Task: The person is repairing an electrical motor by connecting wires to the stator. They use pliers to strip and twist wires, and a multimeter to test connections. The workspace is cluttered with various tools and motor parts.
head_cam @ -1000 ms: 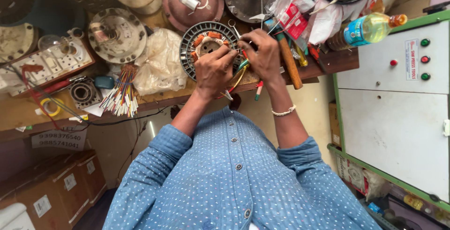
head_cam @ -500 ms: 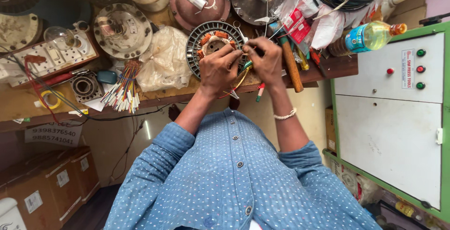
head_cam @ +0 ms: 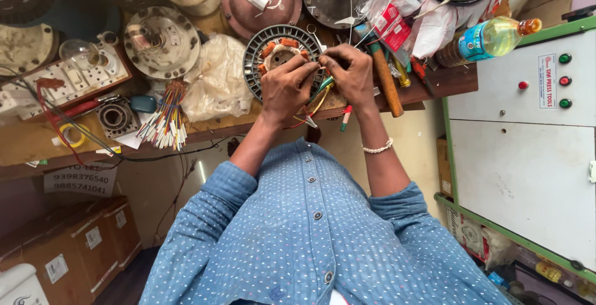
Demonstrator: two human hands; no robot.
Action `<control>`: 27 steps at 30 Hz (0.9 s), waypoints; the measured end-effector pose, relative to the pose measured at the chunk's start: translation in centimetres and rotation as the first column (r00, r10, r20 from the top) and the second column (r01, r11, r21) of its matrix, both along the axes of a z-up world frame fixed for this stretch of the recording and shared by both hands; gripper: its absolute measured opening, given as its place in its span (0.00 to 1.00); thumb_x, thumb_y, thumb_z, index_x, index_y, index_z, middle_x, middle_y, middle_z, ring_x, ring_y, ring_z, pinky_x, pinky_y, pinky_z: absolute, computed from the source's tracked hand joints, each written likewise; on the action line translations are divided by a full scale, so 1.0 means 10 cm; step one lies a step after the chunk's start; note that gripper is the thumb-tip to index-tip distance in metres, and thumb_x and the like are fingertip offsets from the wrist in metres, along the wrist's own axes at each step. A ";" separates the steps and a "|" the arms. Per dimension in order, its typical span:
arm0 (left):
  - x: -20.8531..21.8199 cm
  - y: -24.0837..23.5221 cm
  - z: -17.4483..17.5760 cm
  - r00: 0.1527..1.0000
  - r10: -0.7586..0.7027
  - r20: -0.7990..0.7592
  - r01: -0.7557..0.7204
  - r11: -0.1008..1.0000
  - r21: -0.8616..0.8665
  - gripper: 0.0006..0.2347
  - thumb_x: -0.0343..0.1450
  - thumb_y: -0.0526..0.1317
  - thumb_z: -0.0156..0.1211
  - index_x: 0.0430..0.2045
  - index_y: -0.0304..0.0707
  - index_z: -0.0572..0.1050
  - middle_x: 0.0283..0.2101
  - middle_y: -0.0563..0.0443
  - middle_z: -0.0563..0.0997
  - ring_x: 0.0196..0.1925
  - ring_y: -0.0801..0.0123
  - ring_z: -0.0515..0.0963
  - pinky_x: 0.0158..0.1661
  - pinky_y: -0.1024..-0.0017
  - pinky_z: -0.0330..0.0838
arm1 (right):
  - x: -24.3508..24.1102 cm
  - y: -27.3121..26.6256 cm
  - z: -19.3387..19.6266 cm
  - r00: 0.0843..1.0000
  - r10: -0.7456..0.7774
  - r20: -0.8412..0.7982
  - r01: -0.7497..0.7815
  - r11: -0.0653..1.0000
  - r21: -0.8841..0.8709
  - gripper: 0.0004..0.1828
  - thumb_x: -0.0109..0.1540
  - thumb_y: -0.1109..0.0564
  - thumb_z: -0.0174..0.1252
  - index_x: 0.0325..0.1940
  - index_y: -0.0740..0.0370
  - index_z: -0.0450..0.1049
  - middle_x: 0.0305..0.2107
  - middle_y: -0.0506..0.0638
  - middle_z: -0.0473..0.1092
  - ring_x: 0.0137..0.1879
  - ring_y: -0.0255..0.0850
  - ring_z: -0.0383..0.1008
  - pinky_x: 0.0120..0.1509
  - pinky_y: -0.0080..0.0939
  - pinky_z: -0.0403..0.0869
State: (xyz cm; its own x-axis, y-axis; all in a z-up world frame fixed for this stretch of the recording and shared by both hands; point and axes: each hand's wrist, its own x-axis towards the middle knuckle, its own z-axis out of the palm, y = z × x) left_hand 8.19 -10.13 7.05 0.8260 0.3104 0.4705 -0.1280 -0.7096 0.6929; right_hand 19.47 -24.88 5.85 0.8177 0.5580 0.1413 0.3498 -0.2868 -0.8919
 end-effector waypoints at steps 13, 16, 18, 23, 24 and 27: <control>0.03 0.07 -0.03 0.994 -0.019 -0.104 0.011 0.997 -0.082 0.05 0.69 0.39 0.69 0.36 0.43 0.83 0.36 0.54 0.82 0.34 0.63 0.84 0.33 0.66 0.76 | -0.11 -0.04 -0.19 0.916 -0.140 -0.375 0.126 0.990 -0.060 0.10 0.63 0.58 0.67 0.44 0.68 0.82 0.31 0.48 0.78 0.34 0.30 0.72 0.37 0.32 0.70; 0.05 0.05 -0.04 0.998 0.023 -0.059 -0.027 0.997 -0.071 0.05 0.69 0.38 0.68 0.36 0.43 0.83 0.38 0.56 0.82 0.35 0.64 0.84 0.34 0.67 0.77 | -0.22 -0.06 -0.06 0.963 -0.071 -0.260 0.071 0.997 -0.010 0.09 0.64 0.59 0.66 0.45 0.67 0.82 0.34 0.48 0.80 0.39 0.30 0.77 0.44 0.31 0.75; 0.06 0.03 -0.03 0.997 0.047 -0.053 -0.051 0.997 -0.064 0.05 0.69 0.38 0.68 0.36 0.44 0.83 0.38 0.56 0.83 0.33 0.65 0.84 0.33 0.68 0.77 | -0.33 -0.12 0.07 0.997 0.006 -0.073 -0.004 1.000 0.026 0.08 0.64 0.60 0.65 0.44 0.67 0.81 0.36 0.50 0.79 0.42 0.34 0.78 0.46 0.35 0.76; 0.02 -0.02 -0.05 0.998 0.022 -0.059 -0.018 0.998 0.063 0.06 0.70 0.37 0.68 0.38 0.43 0.84 0.35 0.56 0.83 0.28 0.64 0.83 0.30 0.67 0.75 | -0.17 -0.09 0.25 0.974 0.050 0.223 -0.038 0.998 -0.057 0.07 0.64 0.61 0.67 0.42 0.68 0.80 0.36 0.55 0.77 0.41 0.41 0.79 0.46 0.40 0.76; 0.01 -0.02 -0.05 0.999 0.019 -0.038 -0.017 0.998 0.059 0.06 0.71 0.37 0.68 0.39 0.43 0.84 0.36 0.55 0.83 0.29 0.64 0.83 0.31 0.67 0.75 | -0.08 -0.04 0.24 0.977 0.042 0.208 -0.030 0.998 -0.059 0.08 0.64 0.60 0.67 0.42 0.68 0.80 0.36 0.55 0.77 0.41 0.41 0.79 0.46 0.40 0.76; -0.03 -0.02 -0.04 1.000 0.022 0.002 -0.022 0.999 0.028 0.06 0.72 0.37 0.67 0.40 0.42 0.83 0.37 0.54 0.82 0.30 0.64 0.83 0.33 0.68 0.76 | -0.04 0.04 0.18 0.989 0.035 0.143 -0.025 0.997 -0.072 0.07 0.63 0.60 0.66 0.42 0.67 0.80 0.37 0.55 0.79 0.40 0.41 0.81 0.45 0.39 0.77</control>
